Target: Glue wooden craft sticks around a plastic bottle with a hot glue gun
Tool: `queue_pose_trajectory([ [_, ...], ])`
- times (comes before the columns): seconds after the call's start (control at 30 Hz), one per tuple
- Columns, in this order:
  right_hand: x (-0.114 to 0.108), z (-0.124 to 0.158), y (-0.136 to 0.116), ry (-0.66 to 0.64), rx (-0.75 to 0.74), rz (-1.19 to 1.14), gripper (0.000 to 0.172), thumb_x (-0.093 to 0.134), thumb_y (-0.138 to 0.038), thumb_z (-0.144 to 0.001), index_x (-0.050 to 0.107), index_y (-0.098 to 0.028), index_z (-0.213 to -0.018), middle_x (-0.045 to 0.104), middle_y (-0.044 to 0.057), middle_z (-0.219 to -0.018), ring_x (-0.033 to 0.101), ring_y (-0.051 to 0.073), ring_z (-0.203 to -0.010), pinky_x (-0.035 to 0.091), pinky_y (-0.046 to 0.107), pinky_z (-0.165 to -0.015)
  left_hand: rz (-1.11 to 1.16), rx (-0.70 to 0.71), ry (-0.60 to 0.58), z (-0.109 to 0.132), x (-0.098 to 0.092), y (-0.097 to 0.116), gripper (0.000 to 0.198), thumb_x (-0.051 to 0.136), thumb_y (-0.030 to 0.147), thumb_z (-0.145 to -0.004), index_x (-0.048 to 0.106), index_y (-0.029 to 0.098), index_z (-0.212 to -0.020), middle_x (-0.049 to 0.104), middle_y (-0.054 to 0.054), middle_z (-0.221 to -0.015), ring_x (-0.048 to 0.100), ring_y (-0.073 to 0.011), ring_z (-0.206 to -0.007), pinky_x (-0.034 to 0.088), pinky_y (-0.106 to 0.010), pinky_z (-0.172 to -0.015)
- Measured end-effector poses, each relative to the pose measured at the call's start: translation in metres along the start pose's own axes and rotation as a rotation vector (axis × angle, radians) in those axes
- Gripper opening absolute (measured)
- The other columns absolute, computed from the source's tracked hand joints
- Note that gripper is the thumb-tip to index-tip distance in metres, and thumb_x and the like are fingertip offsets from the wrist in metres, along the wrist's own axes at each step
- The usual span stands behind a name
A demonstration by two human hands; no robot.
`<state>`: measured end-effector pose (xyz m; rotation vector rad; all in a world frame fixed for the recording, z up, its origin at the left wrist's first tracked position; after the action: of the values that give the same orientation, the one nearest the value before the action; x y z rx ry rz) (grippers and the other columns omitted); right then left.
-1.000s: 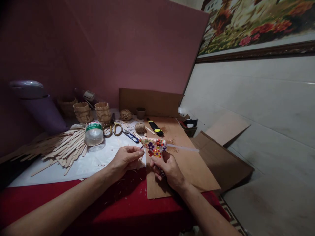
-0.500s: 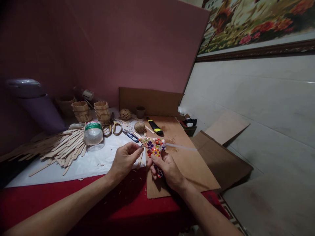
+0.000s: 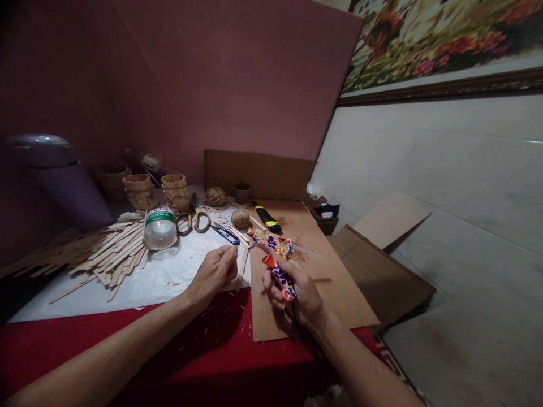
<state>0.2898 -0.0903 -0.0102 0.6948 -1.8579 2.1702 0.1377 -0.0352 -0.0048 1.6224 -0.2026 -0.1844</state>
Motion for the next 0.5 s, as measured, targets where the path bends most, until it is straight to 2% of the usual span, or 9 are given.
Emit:
queue_pose_trajectory([
  [0.1,0.0,-0.001,0.002,-0.069,0.023,-0.003,0.045,0.06,-0.053,-0.086,0.067,-0.013,-0.065,0.044,-0.004,-0.044,0.024,0.004,-0.035,0.027,0.015,-0.031,0.14,-0.05,-0.124,0.002,0.01,0.0,0.046,0.062,0.062,-0.075,0.048,0.019,-0.065,0.043,0.007,-0.044,0.031,-0.0056,-0.036,0.022,-0.02,-0.038],
  [0.23,0.004,0.0,0.002,-0.12,-0.002,0.015,0.048,0.057,-0.052,-0.089,0.067,-0.013,-0.065,0.043,-0.004,-0.043,0.026,0.004,-0.035,0.029,0.014,-0.032,0.333,-0.135,-0.194,0.007,0.012,0.004,0.046,0.081,0.047,-0.059,0.058,0.015,-0.083,0.05,0.008,-0.054,0.035,-0.0039,-0.04,0.026,-0.017,-0.04],
  [0.33,0.006,0.0,0.002,-0.125,-0.007,0.016,0.046,0.057,-0.051,-0.089,0.066,-0.012,-0.065,0.045,-0.003,-0.044,0.029,0.004,-0.035,0.031,0.014,-0.032,0.397,-0.211,-0.225,0.011,0.013,0.007,0.041,0.079,0.044,-0.065,0.061,0.013,-0.085,0.053,0.006,-0.058,0.033,-0.0015,-0.041,0.023,-0.016,-0.041],
  [0.5,0.006,-0.001,0.003,-0.09,-0.037,-0.031,0.027,0.064,-0.043,-0.088,0.066,-0.017,-0.083,0.064,0.0,-0.062,0.037,0.005,-0.037,0.034,0.015,-0.033,0.397,-0.153,-0.259,0.012,0.012,0.012,0.034,0.074,0.044,-0.073,0.06,0.013,-0.077,0.046,0.007,-0.05,0.029,-0.0017,-0.038,0.016,-0.017,-0.04],
])
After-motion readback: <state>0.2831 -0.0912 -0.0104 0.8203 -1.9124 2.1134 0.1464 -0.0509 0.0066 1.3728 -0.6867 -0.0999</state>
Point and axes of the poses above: each hand's wrist, its own z-axis away from the middle knuckle, its own x-axis out of the palm, y = z × x, the point moved 5 cm from there along -z, towards the middle knuckle
